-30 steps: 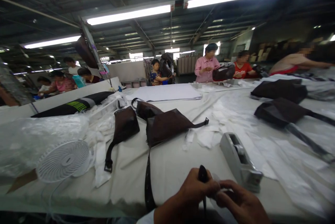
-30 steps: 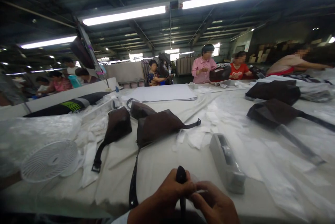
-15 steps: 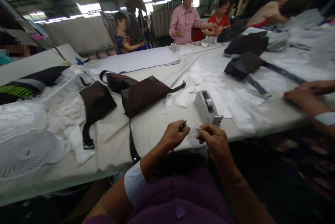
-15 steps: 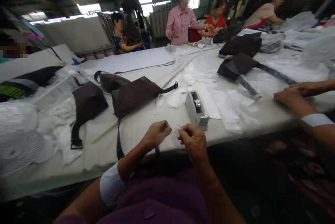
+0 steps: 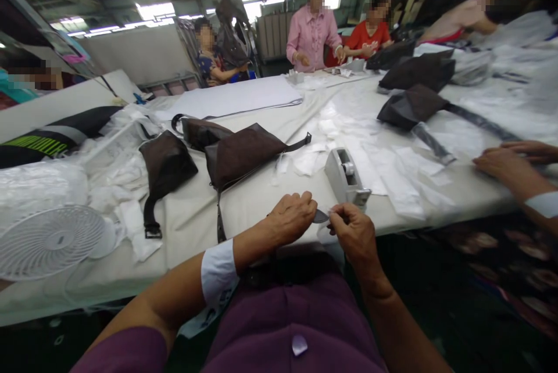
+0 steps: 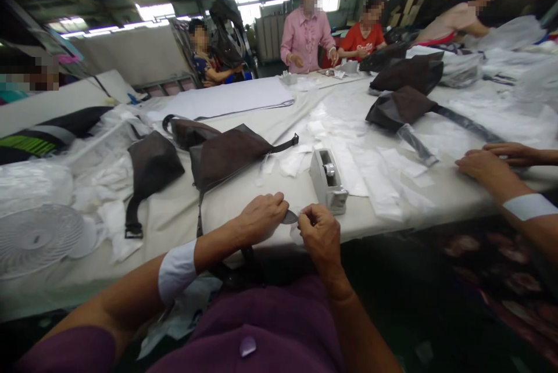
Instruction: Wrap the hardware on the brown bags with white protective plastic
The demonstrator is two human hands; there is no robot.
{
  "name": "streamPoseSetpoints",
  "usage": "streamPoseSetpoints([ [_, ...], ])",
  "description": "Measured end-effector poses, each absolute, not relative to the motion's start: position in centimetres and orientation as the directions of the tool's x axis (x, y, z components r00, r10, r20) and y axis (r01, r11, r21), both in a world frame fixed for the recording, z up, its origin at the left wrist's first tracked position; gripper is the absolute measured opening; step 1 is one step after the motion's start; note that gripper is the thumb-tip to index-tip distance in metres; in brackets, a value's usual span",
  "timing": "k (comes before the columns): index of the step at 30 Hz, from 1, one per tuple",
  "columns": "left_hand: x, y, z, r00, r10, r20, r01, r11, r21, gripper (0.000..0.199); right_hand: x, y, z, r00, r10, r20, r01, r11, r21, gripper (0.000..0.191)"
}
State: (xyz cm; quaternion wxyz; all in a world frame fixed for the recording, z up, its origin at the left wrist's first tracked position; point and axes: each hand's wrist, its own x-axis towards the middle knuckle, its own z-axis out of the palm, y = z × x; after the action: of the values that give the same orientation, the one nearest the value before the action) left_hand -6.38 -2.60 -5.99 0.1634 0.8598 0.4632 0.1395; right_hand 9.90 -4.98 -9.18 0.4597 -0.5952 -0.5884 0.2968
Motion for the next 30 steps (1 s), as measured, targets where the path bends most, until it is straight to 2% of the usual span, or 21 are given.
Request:
streamPoseSetpoints([
  [3, -6.1, -2.3, -5.6, 0.527, 0.839, 0.133, 0.742, -0.531, 0.409, 0.017, 9.8, -4.8, -9.3, 0.085, 0.951, 0.297, 0.540, 0.207, -0.816, 0.010],
  [5, -5.8, -2.1, -5.4, 0.560, 0.818, 0.132, 0.755, -0.569, 0.324, 0.019, 9.7, -4.5, -9.5, 0.044, 0.938, 0.344, 0.559, 0.262, -0.787, 0.011],
  [7, -5.7, -1.9, -5.3, 0.606, 0.788, 0.112, 0.760, -0.615, 0.210, 0.021, 9.6, -4.0, -9.9, -0.002, 0.941, 0.339, 0.515, 0.292, -0.806, 0.012],
  [9, -5.6, -1.7, -5.6, 0.653, 0.753, 0.082, 0.746, -0.658, 0.104, 0.022, 9.7, -3.7, -10.3, -0.073, 0.965, 0.254, 0.377, 0.262, -0.888, 0.016],
  [11, -5.5, -1.7, -6.1, 0.683, 0.730, 0.038, 0.729, -0.684, 0.024, 0.024, 10.1, -3.7, -10.5, -0.187, 0.976, 0.109, 0.200, 0.146, -0.969, 0.023],
  [13, -5.6, -1.8, -6.8, 0.680, 0.733, -0.005, 0.733, -0.680, -0.009, 0.025, 10.5, -3.9, -10.6, -0.303, 0.953, -0.020, 0.077, 0.004, -0.997, 0.025],
  [15, -5.5, -2.2, -7.4, 0.663, 0.749, -0.007, 0.749, -0.663, 0.008, 0.028, 11.0, -4.2, -10.7, -0.350, 0.933, -0.085, -0.005, -0.092, -0.996, 0.023],
  [18, -5.2, -3.0, -7.8, 0.694, 0.718, 0.057, 0.713, -0.696, 0.089, 0.059, 11.2, -4.5, -11.1, -0.254, 0.961, -0.105, -0.140, -0.144, -0.980, 0.035],
  [20, -4.7, -3.5, -8.0, 0.743, 0.663, 0.089, 0.650, -0.747, 0.138, 0.074, 11.3, -4.6, -11.7, -0.237, 0.961, -0.143, -0.158, -0.183, -0.970, 0.043],
  [23, -3.9, -4.0, -8.3, 0.801, 0.589, 0.112, 0.549, -0.795, 0.257, 0.078, 12.5, -4.9, -12.5, -0.393, 0.886, -0.248, -0.064, -0.295, -0.953, 0.038],
  [25, -3.8, -4.3, -8.8, 0.811, 0.570, 0.135, 0.475, -0.775, 0.418, 0.083, 14.2, -5.2, -12.7, -0.476, 0.822, -0.312, 0.023, -0.344, -0.939, 0.035],
  [27, -4.3, -4.7, -9.8, 0.791, 0.601, 0.114, 0.407, -0.657, 0.634, 0.091, 16.4, -5.4, -12.4, -0.498, 0.783, -0.373, 0.105, -0.373, -0.922, 0.036],
  [30, -5.5, -5.7, -11.9, 0.749, 0.660, -0.061, 0.330, -0.292, 0.898, 0.090, 19.9, -5.9, -11.5, -0.463, 0.776, -0.428, 0.184, -0.388, -0.903, 0.036],
])
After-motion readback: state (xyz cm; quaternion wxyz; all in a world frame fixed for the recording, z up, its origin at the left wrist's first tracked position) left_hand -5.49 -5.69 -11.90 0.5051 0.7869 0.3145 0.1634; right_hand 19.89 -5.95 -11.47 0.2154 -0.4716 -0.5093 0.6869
